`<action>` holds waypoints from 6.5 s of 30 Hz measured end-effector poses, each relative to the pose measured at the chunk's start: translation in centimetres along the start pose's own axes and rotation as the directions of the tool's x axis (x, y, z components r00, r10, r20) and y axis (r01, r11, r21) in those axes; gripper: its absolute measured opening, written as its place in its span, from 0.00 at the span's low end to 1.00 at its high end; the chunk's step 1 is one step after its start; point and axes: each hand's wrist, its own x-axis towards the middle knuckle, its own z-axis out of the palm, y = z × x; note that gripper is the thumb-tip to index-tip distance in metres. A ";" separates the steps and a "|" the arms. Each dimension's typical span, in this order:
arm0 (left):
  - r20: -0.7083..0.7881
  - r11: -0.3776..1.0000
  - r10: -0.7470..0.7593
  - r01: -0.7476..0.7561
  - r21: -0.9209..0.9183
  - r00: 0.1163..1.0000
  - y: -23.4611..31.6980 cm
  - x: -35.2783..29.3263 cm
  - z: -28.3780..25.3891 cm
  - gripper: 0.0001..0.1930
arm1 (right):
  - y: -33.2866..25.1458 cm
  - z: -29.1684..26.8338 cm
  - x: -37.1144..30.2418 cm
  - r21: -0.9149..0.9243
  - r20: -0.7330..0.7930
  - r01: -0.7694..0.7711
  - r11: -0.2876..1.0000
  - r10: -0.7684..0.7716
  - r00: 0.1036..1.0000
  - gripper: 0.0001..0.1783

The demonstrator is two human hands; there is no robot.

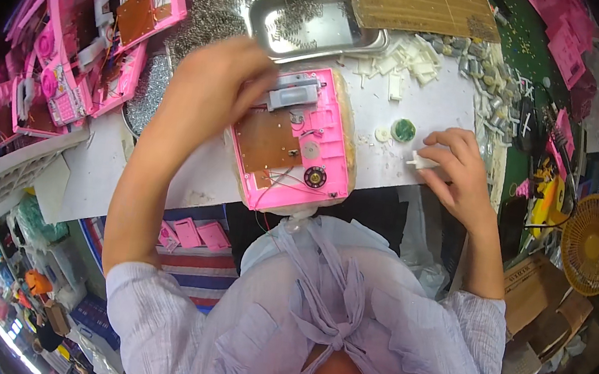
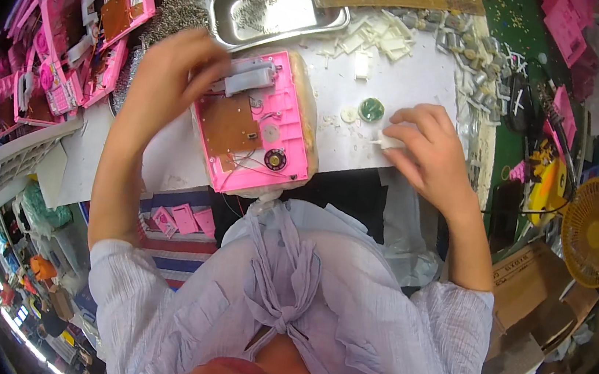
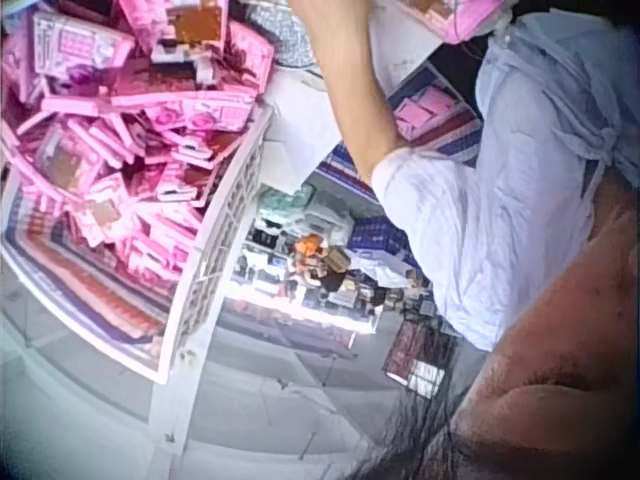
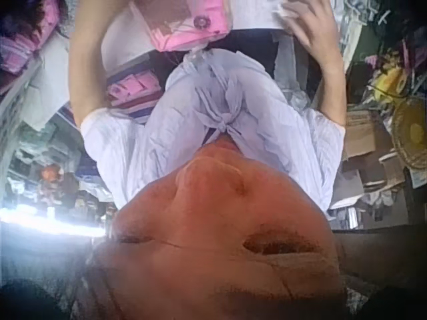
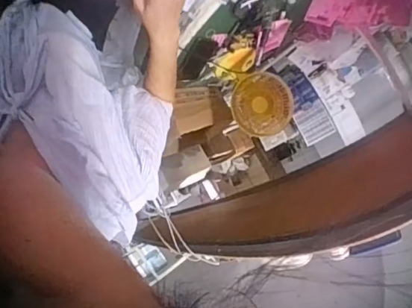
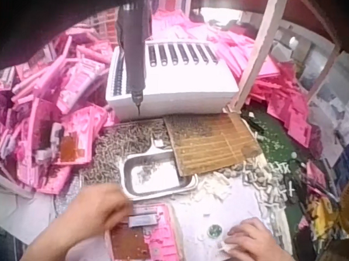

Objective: Assembling a pink electronic toy by installing internal components including a motor and circuit board, and soldering connections.

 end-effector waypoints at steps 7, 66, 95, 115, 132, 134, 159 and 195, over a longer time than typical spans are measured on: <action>0.209 0.960 -0.036 -0.024 0.279 0.977 -1.3 8.6 3.7 0.09 | 0.4 0.0 -1.1 0.057 -0.004 -0.060 0.997 0.061 0.998 0.17; -0.109 0.972 -0.217 0.225 0.066 0.970 8.2 -1.7 8.3 0.06 | -3.3 4.9 0.2 0.950 0.022 -0.151 0.273 0.422 0.906 0.20; -0.264 0.964 0.126 -0.181 -0.195 0.956 5.3 -6.3 8.3 0.11 | -2.2 6.8 7.7 0.386 -0.090 0.245 0.889 -0.228 0.970 0.15; -0.415 0.877 -0.243 0.016 -0.480 0.877 4.9 -6.5 8.7 0.07 | -1.3 8.5 7.0 0.506 -0.161 0.299 0.809 -0.252 0.954 0.16; -0.140 0.973 0.178 -0.195 -0.121 0.974 5.6 -6.2 7.5 0.09 | -3.4 5.9 4.9 0.154 -0.152 0.186 0.970 -0.162 0.975 0.15; -0.148 0.971 0.187 -0.205 -0.120 0.971 5.6 -6.2 7.5 0.09 | -0.1 3.8 3.8 0.146 -0.204 0.046 0.988 -0.016 0.979 0.16; -0.324 0.937 -0.126 0.005 -0.350 0.938 5.4 -8.7 7.2 0.11 | 9.8 -0.6 3.7 -0.277 -0.434 -0.536 0.797 0.394 0.810 0.13; 0.544 0.554 0.019 0.444 -0.704 0.839 9.3 9.0 5.4 0.16 | -0.4 -0.3 5.1 0.142 -0.389 -0.006 0.990 0.061 0.919 0.18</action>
